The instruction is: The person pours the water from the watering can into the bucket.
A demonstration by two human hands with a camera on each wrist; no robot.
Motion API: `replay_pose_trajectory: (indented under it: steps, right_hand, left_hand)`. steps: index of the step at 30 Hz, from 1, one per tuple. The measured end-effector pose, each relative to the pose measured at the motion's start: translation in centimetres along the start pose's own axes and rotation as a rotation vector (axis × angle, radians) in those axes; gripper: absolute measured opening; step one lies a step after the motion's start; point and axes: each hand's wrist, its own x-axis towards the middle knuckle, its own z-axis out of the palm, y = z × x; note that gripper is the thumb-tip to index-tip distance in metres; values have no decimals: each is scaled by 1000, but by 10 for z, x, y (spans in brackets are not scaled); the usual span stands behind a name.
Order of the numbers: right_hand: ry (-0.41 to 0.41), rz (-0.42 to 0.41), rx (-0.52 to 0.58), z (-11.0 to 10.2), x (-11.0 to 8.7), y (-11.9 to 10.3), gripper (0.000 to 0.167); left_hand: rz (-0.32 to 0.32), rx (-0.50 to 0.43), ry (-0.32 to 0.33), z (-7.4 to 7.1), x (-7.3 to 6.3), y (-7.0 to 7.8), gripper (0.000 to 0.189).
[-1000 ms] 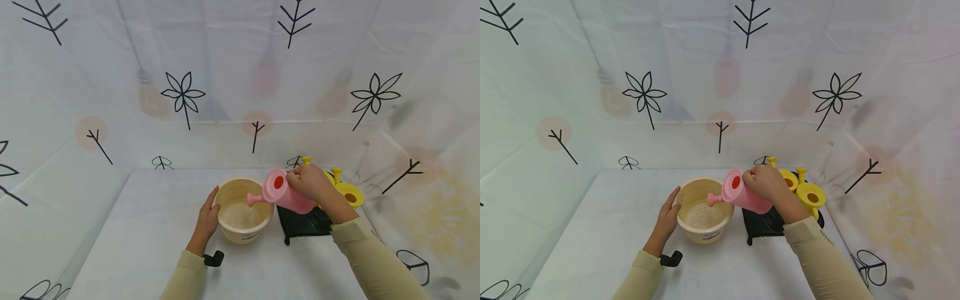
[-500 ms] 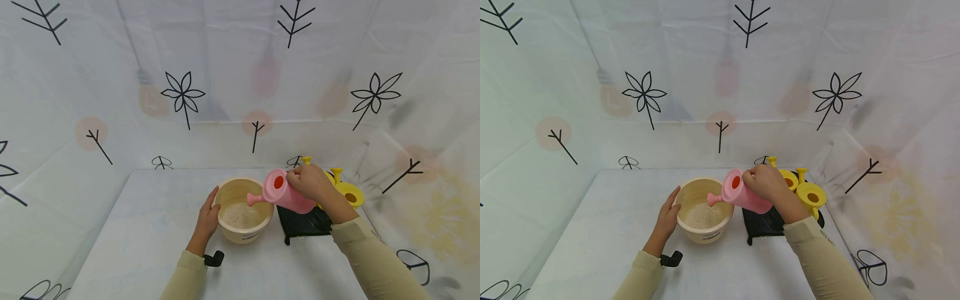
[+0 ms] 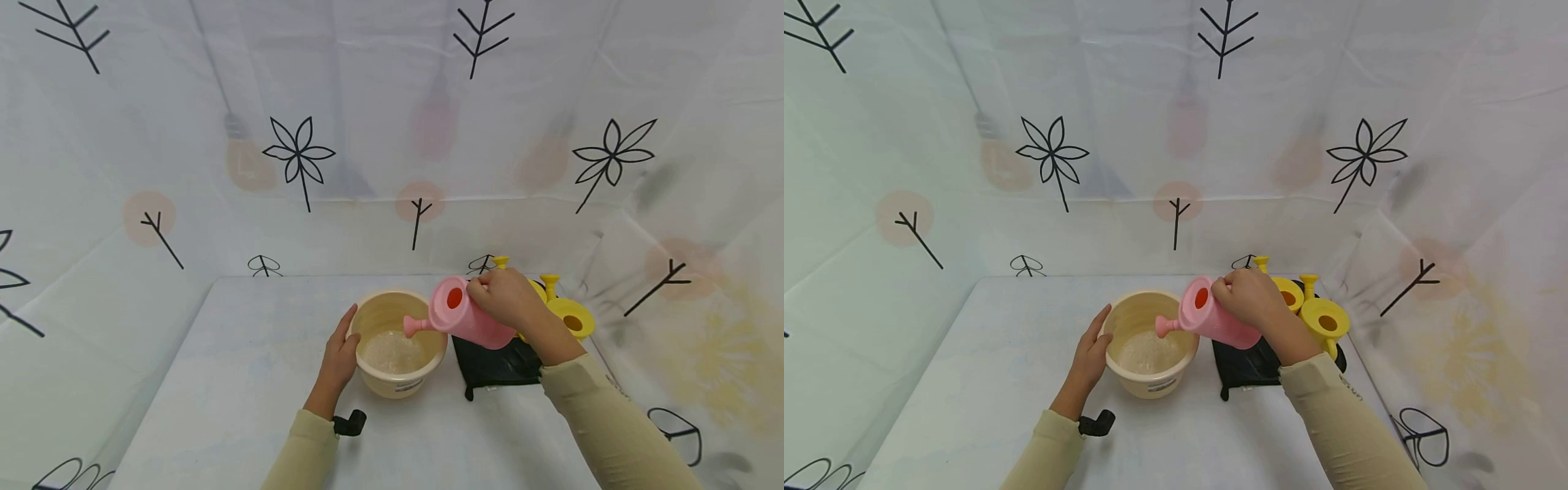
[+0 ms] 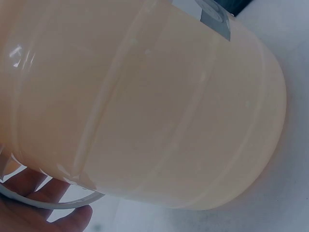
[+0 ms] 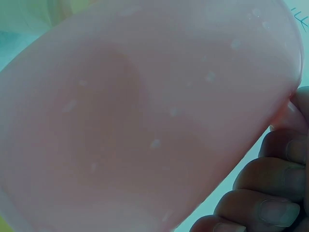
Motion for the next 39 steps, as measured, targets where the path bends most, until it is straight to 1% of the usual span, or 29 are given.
replay_pose_trajectory:
  steps: [16, 32, 39]
  right_hand:
    - [-4, -1, 4, 0, 1, -1, 37]
    - [8, -21, -13, 1, 2, 0, 40]
    - [-6, -8, -8, 0, 2, -1, 39]
  left_hand:
    - [-1, 15, 0, -1, 0, 0, 56]
    - [-11, 26, 4, -1, 0, 1, 56]
    - [-4, 24, 6, -1, 0, 1, 56]
